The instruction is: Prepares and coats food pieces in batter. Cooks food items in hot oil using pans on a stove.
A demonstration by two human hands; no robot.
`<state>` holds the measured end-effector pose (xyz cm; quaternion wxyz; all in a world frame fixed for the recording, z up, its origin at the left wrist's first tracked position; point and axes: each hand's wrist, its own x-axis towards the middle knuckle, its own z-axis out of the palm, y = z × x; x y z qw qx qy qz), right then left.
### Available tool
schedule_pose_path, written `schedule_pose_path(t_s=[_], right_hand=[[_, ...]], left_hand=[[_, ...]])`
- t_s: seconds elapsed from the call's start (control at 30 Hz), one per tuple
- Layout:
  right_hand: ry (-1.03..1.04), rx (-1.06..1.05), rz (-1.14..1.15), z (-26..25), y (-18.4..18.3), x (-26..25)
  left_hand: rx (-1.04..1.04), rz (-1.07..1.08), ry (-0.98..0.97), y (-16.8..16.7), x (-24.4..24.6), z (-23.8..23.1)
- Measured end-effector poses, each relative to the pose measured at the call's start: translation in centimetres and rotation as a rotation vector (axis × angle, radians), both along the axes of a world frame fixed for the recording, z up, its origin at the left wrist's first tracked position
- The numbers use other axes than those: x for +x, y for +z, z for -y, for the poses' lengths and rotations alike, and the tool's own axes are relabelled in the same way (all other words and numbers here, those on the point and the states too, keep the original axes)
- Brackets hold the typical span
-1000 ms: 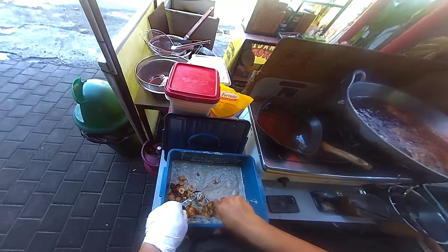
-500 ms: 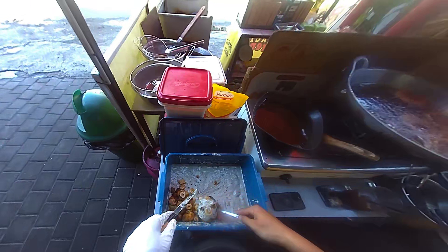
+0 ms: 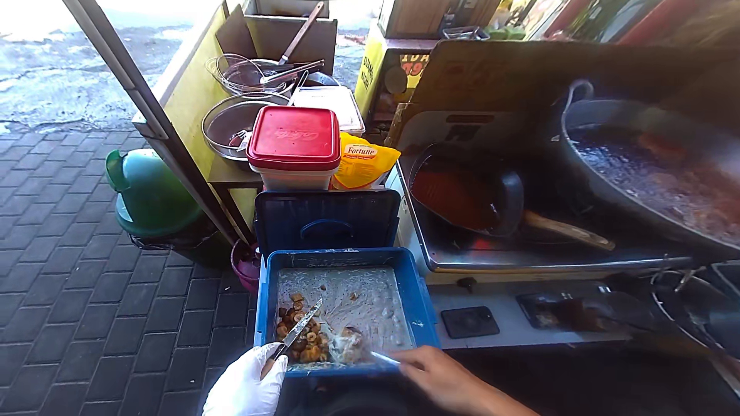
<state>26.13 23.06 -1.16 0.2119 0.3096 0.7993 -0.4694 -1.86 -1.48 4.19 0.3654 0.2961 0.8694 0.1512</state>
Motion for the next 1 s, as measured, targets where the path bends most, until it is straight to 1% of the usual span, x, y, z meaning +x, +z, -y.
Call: schedule_pose_path(t_s=[0.07,0.1,0.13,0.2,0.27,0.33,0.4,0.47,0.53,0.63,0.73,0.8,0.83,0.93,1.0], right_hand=[[-0.237,-0.262,0.027,-0.4,0.0,0.4],[-0.323,-0.375,0.065,-0.6,0.1,0.7],[-0.379,-0.465,0.097,-0.8,0.4,0.9],[-0.419,-0.552,0.100,-1.2,1.2,1.2],[-0.405,-0.510,0.008,-1.5,1.8,0.9],[-0.367,-0.391,-0.123,-1.9,2.0,0.5],[-0.327,-0.273,-0.221,-2.2,2.6,0.1],[-0.308,-0.214,-0.320,-2.1,3.9,-0.3],[-0.313,-0.205,-0.440,-1.9,5.5,-0.8],[-0.352,-0.253,-0.611,-1.5,7.3,-1.3],[-0.379,-0.252,-0.730,-1.3,6.7,-2.0],[-0.375,-0.151,-0.682,-1.2,5.2,-2.3],[-0.358,-0.074,-0.602,-1.3,4.2,-2.4],[-0.225,0.158,-0.220,-1.9,1.4,-1.7],[-0.172,0.202,-0.070,-2.5,0.5,-0.6]], left_hand=[[0.072,0.007,0.063,-0.3,0.2,0.5],[0.109,0.015,0.091,-0.6,0.2,0.8],[0.148,0.030,0.123,-0.9,0.2,1.0],[0.231,0.066,0.195,-1.5,0.3,1.3],[0.312,0.133,0.272,-1.7,0.4,1.5],[0.356,0.220,0.329,-1.8,0.6,1.6],[0.366,0.287,0.347,-2.0,0.7,1.5],[0.375,0.331,0.357,-2.0,0.7,1.5],[0.395,0.343,0.365,-2.0,0.8,1.5],[0.451,0.310,0.364,-2.5,0.9,1.6],[0.519,0.278,0.344,-3.4,0.8,1.7],[0.535,0.276,0.352,-3.9,0.9,1.7],[0.536,0.275,0.361,-4.0,0.9,1.7],[0.578,0.277,0.355,-4.6,0.9,1.6],[0.587,0.290,0.323,-4.5,0.8,1.6]])
